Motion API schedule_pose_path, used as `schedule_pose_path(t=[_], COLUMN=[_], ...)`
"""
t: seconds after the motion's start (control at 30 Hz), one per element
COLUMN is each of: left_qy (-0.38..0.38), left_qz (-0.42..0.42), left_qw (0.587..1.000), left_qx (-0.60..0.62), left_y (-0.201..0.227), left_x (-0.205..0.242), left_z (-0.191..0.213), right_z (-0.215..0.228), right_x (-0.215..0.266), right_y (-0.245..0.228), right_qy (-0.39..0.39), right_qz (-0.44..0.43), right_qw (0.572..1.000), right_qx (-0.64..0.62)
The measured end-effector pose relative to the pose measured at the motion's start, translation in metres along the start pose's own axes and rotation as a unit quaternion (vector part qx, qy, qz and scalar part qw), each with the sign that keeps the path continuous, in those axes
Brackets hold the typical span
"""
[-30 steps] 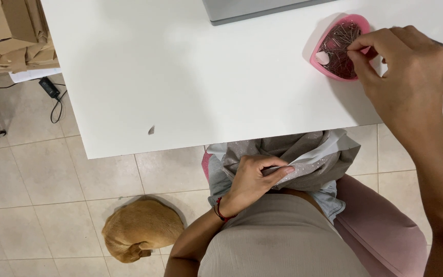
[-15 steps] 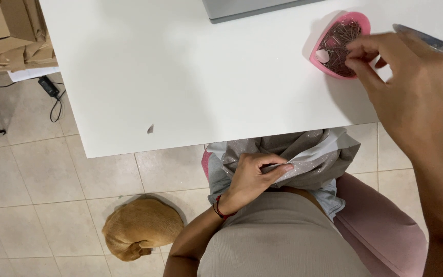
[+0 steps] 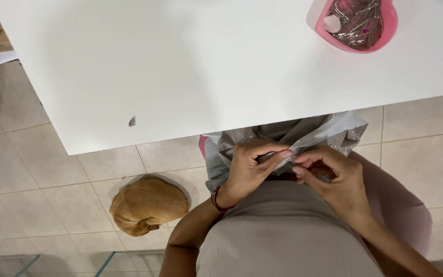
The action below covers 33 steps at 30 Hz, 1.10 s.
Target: The person pins a piece of sparkly silver fabric by hand. They repeatedly pick up pins from a pink heart-shaped container on the table and insert them into the folded edge of the fabric. A sewing machine and scissors are visible on the table, and a dog is sleeping on the floor nearby.
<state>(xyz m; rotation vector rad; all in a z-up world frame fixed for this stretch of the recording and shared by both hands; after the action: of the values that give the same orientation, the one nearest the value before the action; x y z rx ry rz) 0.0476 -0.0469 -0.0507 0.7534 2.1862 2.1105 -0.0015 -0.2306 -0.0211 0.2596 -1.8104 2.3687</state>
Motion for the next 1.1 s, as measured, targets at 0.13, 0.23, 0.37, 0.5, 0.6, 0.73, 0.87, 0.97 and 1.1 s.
schedule_pose_path(t=[0.13,0.23,0.37,0.5,0.6,0.73,0.87,0.97,1.1], left_qy=[-0.006,-0.001,0.011,0.024,0.021,0.029,0.026,0.021,0.018], left_qz=[-0.005,-0.009,-0.047,-0.086,-0.087,-0.086,-0.059,-0.011,0.059], left_qw=[1.000,1.000,0.999,0.994,0.994,0.993,0.998,0.999,0.994], left_qx=[0.000,0.003,-0.020,-0.060,-0.062,-0.072,-0.021,0.036,0.089], left_y=[-0.001,-0.004,0.005,0.009,0.006,0.003,-0.003,0.001,-0.006], left_x=[0.000,0.002,0.005,0.010,0.012,0.012,0.006,0.003,0.002], left_z=[0.000,-0.003,-0.007,-0.012,-0.013,-0.013,-0.007,-0.005,-0.003], right_z=[-0.003,-0.003,-0.006,-0.009,-0.013,-0.014,-0.015,-0.017,-0.019], right_x=[0.010,0.007,0.008,0.008,0.010,0.011,0.013,0.014,0.011], right_y=[0.040,0.047,0.052,0.046,0.043,0.049,0.048,0.051,0.051], right_qy=[0.027,0.027,0.030,0.064,0.078,0.080,0.098,0.099,0.093], right_qz=[-0.082,-0.088,-0.077,-0.078,-0.054,-0.033,0.003,0.030,0.050], right_qw=[0.989,0.983,0.982,0.982,0.989,0.990,0.986,0.984,0.983], right_qx=[-0.120,-0.157,-0.168,-0.157,-0.117,-0.111,-0.133,-0.144,-0.150])
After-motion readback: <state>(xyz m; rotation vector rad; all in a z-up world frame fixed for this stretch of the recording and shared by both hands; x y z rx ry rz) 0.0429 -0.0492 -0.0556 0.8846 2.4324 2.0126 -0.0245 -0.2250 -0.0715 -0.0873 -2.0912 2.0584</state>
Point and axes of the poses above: each hand's wrist, its own x-axis away from the middle knuckle, its own z-axis out of the back of the hand, y = z × x, the point moved 5 cm from there along -x, towards the middle knuckle, and after that the axes turned 8 degrees about z, right-handed, at the moved point
